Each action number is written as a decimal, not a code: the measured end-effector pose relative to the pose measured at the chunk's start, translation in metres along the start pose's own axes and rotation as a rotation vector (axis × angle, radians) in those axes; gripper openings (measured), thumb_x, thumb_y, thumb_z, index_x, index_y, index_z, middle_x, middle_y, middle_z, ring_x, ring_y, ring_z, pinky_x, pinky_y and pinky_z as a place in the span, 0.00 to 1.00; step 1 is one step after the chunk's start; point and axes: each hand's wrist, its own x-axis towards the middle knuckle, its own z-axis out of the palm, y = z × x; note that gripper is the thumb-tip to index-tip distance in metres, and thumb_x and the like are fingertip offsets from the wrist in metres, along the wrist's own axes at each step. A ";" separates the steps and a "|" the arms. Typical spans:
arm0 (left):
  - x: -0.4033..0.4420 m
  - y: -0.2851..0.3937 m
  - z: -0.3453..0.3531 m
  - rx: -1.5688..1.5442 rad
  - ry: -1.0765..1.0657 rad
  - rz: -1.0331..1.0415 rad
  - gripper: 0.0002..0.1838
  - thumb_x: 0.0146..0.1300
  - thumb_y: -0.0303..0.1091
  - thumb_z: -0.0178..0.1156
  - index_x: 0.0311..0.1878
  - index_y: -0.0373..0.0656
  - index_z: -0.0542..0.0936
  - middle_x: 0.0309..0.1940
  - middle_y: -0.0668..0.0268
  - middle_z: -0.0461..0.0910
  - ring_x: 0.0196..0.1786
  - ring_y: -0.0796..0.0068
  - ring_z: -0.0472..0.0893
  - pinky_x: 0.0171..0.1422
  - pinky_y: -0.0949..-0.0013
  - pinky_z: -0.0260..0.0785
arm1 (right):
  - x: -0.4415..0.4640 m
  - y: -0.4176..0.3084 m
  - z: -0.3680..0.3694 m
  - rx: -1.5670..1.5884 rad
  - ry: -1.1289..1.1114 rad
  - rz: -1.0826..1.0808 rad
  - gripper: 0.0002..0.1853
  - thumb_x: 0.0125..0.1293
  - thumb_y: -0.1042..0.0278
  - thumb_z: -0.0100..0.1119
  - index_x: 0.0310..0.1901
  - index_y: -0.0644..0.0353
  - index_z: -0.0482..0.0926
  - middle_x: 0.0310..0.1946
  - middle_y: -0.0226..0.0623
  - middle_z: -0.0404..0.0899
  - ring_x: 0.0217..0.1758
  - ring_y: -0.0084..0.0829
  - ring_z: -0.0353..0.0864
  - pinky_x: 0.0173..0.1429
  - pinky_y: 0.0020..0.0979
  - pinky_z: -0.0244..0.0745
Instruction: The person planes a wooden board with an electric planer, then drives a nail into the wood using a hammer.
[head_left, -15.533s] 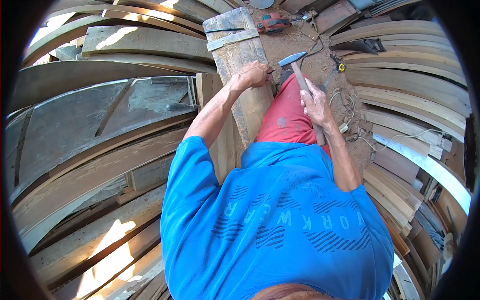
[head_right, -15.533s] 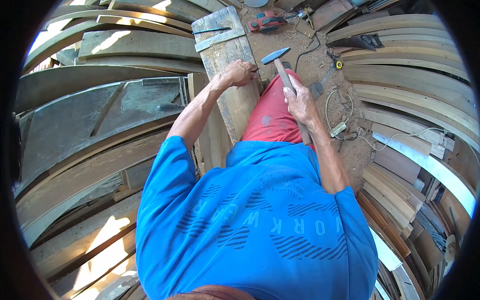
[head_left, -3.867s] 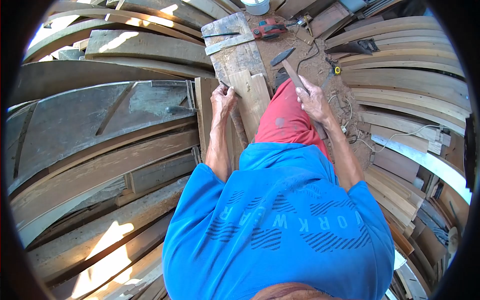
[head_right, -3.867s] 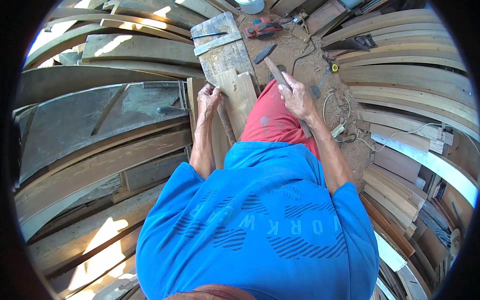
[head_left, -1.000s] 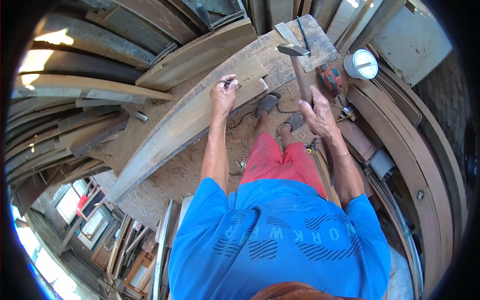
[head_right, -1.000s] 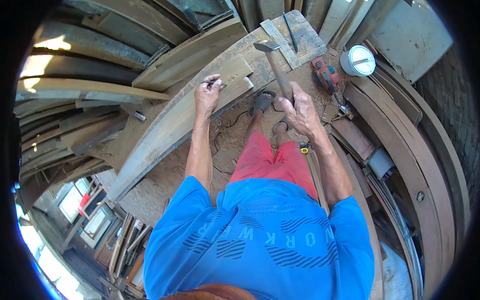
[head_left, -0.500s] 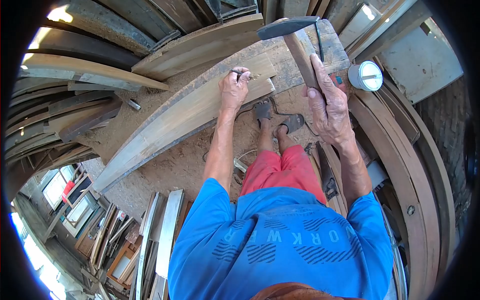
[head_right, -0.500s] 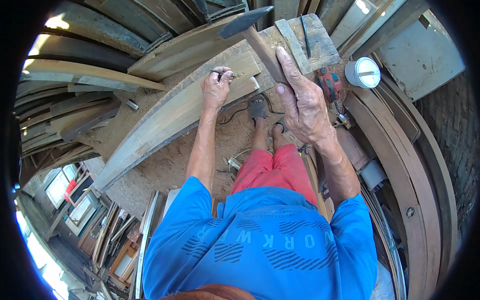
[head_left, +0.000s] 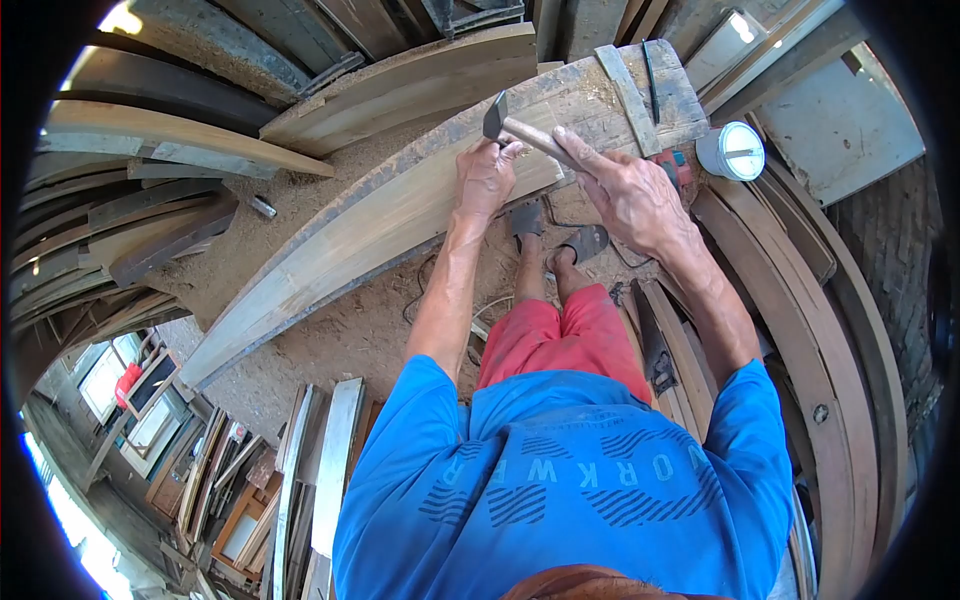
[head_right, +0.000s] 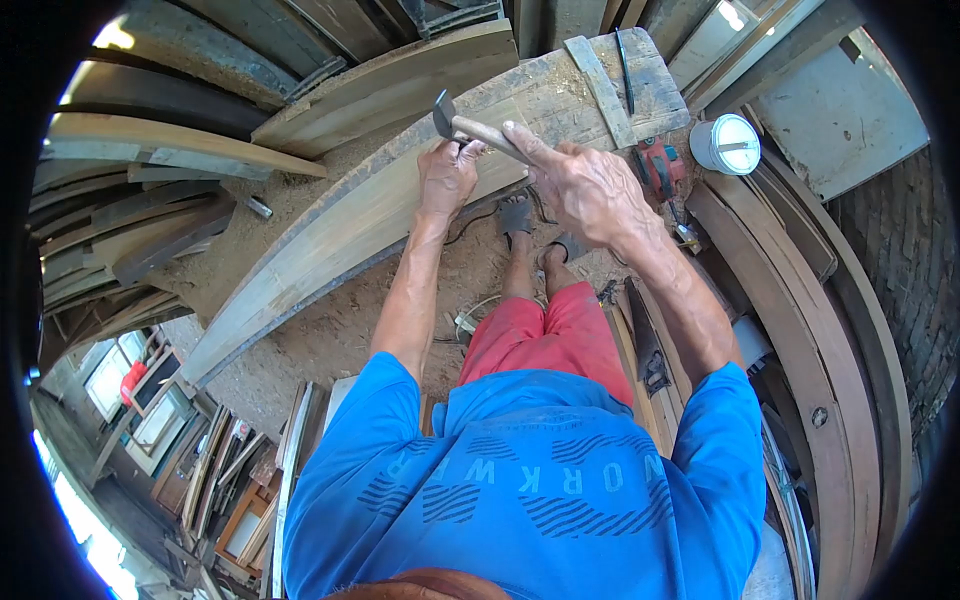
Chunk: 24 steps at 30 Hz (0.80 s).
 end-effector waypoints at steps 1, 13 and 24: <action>-0.001 0.002 -0.001 -0.004 -0.010 -0.028 0.04 0.68 0.29 0.67 0.42 0.39 0.84 0.35 0.53 0.87 0.39 0.49 0.87 0.45 0.55 0.78 | 0.001 0.003 0.002 0.009 0.092 -0.067 0.33 0.75 0.71 0.58 0.80 0.43 0.66 0.45 0.53 0.85 0.44 0.54 0.87 0.49 0.49 0.81; 0.006 0.000 -0.001 0.060 -0.029 0.132 0.04 0.67 0.28 0.67 0.42 0.39 0.85 0.33 0.52 0.85 0.37 0.50 0.86 0.43 0.55 0.77 | -0.002 -0.004 -0.014 0.060 0.190 -0.182 0.31 0.76 0.66 0.58 0.79 0.44 0.68 0.41 0.52 0.85 0.42 0.53 0.87 0.46 0.49 0.80; 0.005 -0.003 -0.001 -0.021 -0.021 0.081 0.06 0.70 0.30 0.67 0.44 0.39 0.88 0.33 0.56 0.88 0.37 0.58 0.88 0.44 0.59 0.78 | -0.004 0.001 -0.018 0.173 0.321 -0.239 0.30 0.76 0.65 0.59 0.79 0.46 0.68 0.42 0.52 0.87 0.42 0.56 0.87 0.46 0.50 0.81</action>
